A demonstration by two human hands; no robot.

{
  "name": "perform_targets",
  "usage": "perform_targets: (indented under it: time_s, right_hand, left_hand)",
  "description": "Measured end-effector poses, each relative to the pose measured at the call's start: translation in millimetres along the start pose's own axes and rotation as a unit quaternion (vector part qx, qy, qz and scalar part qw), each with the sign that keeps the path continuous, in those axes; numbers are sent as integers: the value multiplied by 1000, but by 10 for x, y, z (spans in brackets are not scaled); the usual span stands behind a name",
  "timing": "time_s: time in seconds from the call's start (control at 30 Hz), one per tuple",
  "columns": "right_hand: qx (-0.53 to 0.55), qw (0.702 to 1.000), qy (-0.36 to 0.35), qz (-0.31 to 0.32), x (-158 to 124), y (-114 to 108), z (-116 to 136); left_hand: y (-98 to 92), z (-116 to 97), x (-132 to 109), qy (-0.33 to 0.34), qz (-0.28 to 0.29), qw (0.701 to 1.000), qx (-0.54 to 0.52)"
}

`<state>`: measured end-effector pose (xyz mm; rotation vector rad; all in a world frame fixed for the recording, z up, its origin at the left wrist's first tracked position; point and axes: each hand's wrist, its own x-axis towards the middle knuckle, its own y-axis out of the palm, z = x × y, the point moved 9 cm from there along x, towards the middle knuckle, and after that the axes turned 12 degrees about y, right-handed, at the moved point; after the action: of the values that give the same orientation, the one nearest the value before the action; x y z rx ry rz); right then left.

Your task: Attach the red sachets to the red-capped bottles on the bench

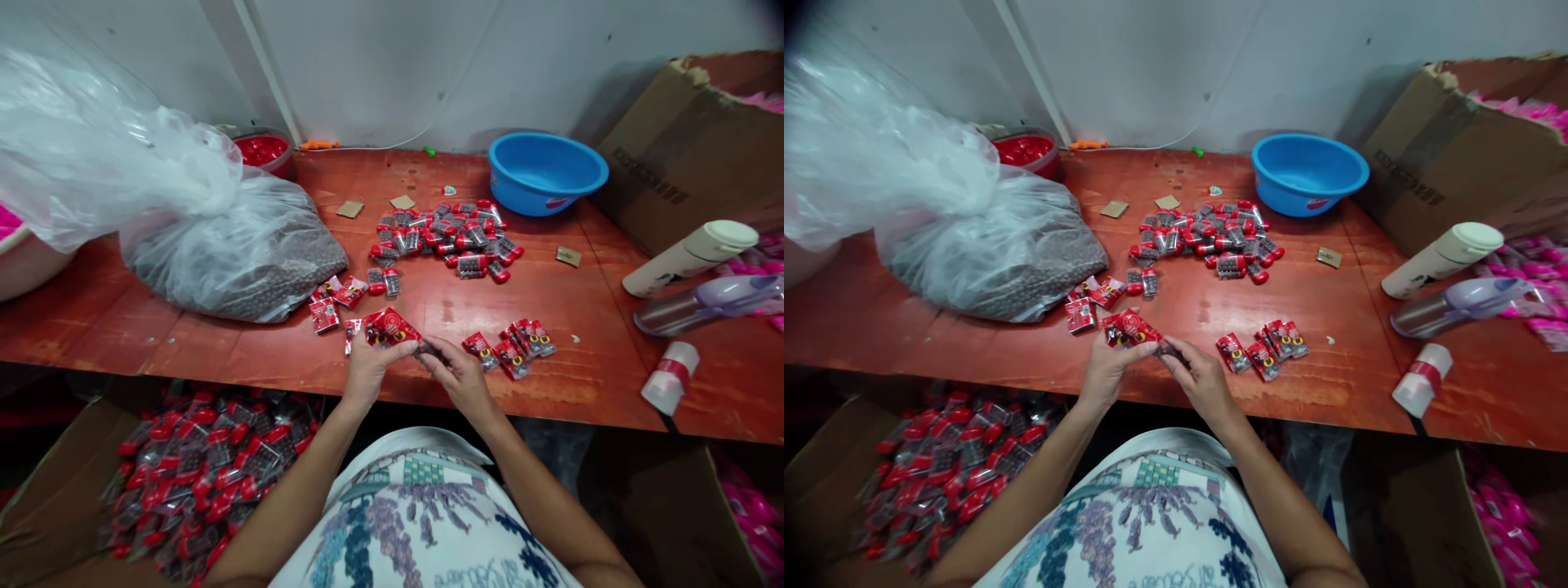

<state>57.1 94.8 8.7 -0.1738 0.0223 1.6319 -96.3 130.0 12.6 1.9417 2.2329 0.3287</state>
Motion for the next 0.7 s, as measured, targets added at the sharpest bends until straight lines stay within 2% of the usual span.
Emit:
perform_targets:
  time_s: [0.1,0.27,0.4,0.53,0.7]
  right_hand:
    - [8,1000,1,-3,-17,-3,4]
    - [178,981,77,-11,-3,15,-160]
    - [242,964,110,-20,9,32,-232]
    - [249,961,118,-32,-2,27,-284]
    - [159,983,65,-58,-33,-35,-228]
  left_hand:
    - [9,-28,10,3,7,999,34]
    - [114,-2,-12,-32,20,999,-14]
    - [205,82,-72,-48,34,997,-48]
    - [189,172,-90,-46,15,996,-74]
    - [144,138,-27,-25,-8,998,-57]
